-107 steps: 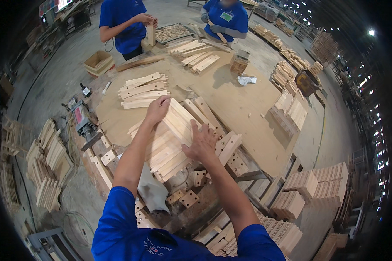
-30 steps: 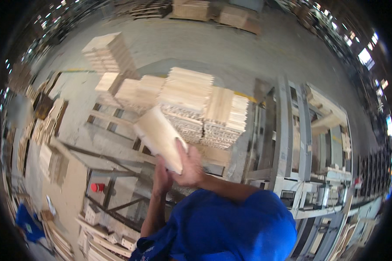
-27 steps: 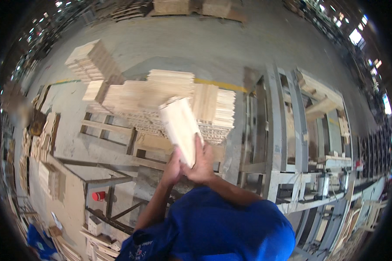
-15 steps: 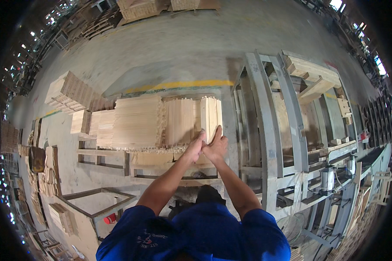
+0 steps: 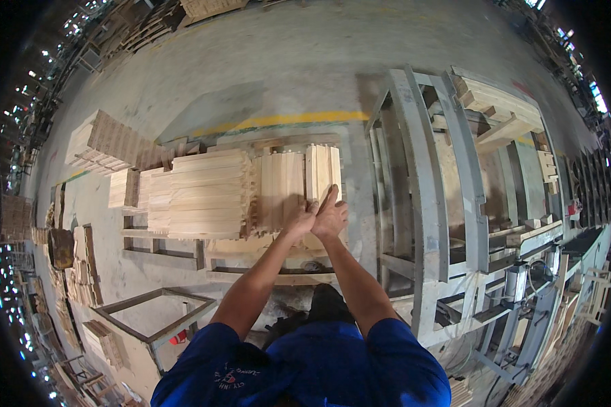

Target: The person repeatedly picks up small wooden planks from a table and stacks them onto a nearby metal rack. The camera moves frequently, showing other workers in the background also handling wood.

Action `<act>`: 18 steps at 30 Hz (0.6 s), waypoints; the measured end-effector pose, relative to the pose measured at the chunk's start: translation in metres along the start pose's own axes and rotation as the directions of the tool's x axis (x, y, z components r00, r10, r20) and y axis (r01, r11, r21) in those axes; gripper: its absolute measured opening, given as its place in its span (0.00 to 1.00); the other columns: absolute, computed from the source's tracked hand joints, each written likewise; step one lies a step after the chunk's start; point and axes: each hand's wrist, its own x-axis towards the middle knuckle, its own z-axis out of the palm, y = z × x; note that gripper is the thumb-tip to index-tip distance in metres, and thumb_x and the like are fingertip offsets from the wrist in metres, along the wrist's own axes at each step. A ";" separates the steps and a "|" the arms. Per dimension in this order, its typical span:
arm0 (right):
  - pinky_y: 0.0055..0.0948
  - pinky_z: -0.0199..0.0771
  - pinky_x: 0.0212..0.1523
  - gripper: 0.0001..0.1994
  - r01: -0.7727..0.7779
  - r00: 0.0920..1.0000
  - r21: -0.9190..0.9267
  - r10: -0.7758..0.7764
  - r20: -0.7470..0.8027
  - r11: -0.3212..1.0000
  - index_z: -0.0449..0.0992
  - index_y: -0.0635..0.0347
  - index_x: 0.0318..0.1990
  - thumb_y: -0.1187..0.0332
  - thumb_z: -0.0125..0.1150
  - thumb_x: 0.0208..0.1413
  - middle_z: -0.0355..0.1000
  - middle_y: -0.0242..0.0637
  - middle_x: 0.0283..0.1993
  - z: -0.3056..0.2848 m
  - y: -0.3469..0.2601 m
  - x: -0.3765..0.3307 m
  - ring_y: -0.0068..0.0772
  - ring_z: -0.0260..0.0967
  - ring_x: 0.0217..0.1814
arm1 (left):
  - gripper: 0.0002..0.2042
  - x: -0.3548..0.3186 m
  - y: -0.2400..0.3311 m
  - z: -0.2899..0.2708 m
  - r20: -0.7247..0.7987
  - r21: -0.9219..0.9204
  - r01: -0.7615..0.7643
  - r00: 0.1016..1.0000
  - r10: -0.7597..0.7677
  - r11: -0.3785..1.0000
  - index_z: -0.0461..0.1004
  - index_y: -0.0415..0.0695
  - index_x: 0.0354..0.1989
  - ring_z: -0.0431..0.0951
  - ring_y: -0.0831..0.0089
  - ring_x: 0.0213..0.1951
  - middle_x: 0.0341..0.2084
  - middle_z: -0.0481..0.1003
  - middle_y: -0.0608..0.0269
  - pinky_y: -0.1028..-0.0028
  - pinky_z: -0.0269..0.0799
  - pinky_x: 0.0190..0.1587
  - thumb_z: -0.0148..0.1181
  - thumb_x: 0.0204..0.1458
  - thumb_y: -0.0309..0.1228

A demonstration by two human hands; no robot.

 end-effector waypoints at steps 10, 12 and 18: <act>0.59 0.61 0.58 0.53 0.087 0.988 -0.138 -0.104 -0.115 0.987 0.44 0.42 0.80 0.48 0.70 0.49 0.58 0.57 0.63 0.007 -0.001 -0.009 0.61 0.60 0.62 | 0.29 -0.059 0.000 -0.046 -0.001 0.212 -0.124 0.992 0.127 0.969 0.76 0.39 0.61 0.85 0.50 0.49 0.45 0.83 0.42 0.59 0.79 0.51 0.55 0.65 0.53; 0.60 0.61 0.60 0.51 0.155 0.983 -0.135 -0.166 -0.078 0.979 0.47 0.40 0.79 0.48 0.70 0.49 0.57 0.59 0.66 0.005 0.001 -0.016 0.64 0.59 0.65 | 0.26 -0.070 -0.014 -0.043 -0.083 0.137 -0.161 0.981 0.173 0.977 0.77 0.40 0.57 0.85 0.50 0.47 0.43 0.84 0.44 0.59 0.79 0.49 0.57 0.64 0.51; 0.64 0.65 0.62 0.46 0.220 0.971 -0.094 -0.227 -0.073 0.971 0.53 0.39 0.78 0.52 0.68 0.51 0.57 0.61 0.70 0.004 0.010 -0.018 0.68 0.61 0.68 | 0.17 -0.080 -0.060 -0.015 -0.184 -0.400 -0.090 0.983 0.016 0.912 0.78 0.39 0.43 0.86 0.57 0.38 0.35 0.83 0.50 0.63 0.81 0.39 0.59 0.65 0.44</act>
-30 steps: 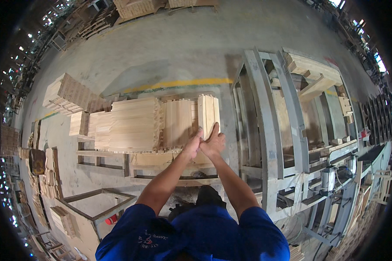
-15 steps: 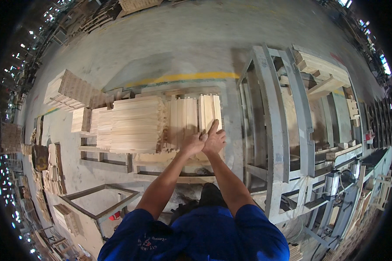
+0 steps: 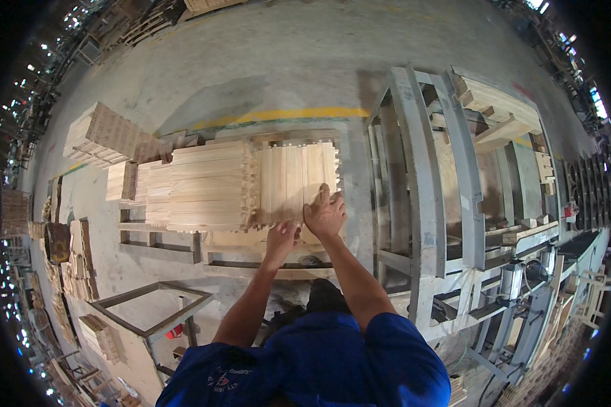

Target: The person repeatedly picks up small wooden planks from a table and stacks them onto a nearby metal rack. The camera moves frequently, showing other workers in the background also handling wood.

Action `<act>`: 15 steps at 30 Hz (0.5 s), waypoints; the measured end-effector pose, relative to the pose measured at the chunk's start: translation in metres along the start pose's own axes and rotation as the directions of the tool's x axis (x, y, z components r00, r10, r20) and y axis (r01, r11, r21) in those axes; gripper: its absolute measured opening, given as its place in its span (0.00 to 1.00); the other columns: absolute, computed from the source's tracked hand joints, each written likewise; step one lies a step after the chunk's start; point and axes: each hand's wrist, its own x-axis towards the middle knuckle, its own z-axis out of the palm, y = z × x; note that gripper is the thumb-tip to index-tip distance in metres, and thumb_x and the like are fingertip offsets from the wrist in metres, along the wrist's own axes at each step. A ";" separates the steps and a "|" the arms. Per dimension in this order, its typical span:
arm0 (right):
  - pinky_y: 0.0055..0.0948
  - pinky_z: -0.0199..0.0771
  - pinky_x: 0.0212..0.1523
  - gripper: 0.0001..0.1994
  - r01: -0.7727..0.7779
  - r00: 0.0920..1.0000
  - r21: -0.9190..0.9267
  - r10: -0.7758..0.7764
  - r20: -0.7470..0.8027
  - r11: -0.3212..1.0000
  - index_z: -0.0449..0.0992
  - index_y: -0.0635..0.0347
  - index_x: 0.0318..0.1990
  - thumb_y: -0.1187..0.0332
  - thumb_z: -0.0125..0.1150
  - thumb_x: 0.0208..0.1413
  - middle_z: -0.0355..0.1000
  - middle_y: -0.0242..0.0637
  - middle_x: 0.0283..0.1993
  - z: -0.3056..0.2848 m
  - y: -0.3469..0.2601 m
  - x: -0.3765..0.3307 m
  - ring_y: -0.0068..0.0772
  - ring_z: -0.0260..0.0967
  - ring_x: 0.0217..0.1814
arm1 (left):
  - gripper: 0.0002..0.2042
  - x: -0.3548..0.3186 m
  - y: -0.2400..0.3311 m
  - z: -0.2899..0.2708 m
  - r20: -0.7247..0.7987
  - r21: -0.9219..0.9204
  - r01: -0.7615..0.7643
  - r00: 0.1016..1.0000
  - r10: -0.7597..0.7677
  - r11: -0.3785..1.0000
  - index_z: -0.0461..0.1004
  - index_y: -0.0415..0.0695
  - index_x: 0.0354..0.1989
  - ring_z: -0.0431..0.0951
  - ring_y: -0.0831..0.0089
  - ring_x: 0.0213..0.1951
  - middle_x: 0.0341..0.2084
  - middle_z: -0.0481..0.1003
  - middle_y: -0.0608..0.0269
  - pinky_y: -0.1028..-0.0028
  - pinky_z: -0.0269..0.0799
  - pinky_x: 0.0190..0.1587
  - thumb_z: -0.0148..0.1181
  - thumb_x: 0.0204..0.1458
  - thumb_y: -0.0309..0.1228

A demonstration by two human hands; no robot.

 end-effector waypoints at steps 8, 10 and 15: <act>0.50 0.79 0.51 0.27 0.215 0.972 0.195 -0.191 -0.136 0.957 0.73 0.53 0.65 0.64 0.63 0.56 0.80 0.56 0.43 0.017 0.081 0.040 0.60 0.78 0.48 | 0.13 -0.009 -0.029 0.039 0.206 -0.750 0.462 0.843 -0.497 0.473 0.68 0.39 0.50 0.83 0.61 0.35 0.39 0.78 0.51 0.61 0.84 0.40 0.50 0.70 0.38; 0.50 0.79 0.49 0.24 0.235 0.972 0.251 -0.234 -0.032 0.939 0.75 0.55 0.62 0.65 0.61 0.57 0.80 0.53 0.41 0.011 0.089 0.045 0.57 0.79 0.46 | 0.13 -0.004 -0.040 0.044 0.251 -0.811 0.447 0.849 -0.465 0.379 0.67 0.38 0.52 0.83 0.58 0.39 0.44 0.77 0.49 0.56 0.84 0.45 0.50 0.69 0.35; 0.41 0.80 0.48 0.18 0.090 0.952 0.284 -0.166 0.256 0.955 0.80 0.57 0.54 0.61 0.63 0.60 0.83 0.48 0.41 -0.010 0.091 0.081 0.47 0.82 0.45 | 0.13 0.001 -0.043 0.043 0.262 -0.843 0.432 0.850 -0.456 0.320 0.68 0.39 0.54 0.80 0.57 0.47 0.47 0.76 0.51 0.55 0.82 0.53 0.54 0.68 0.34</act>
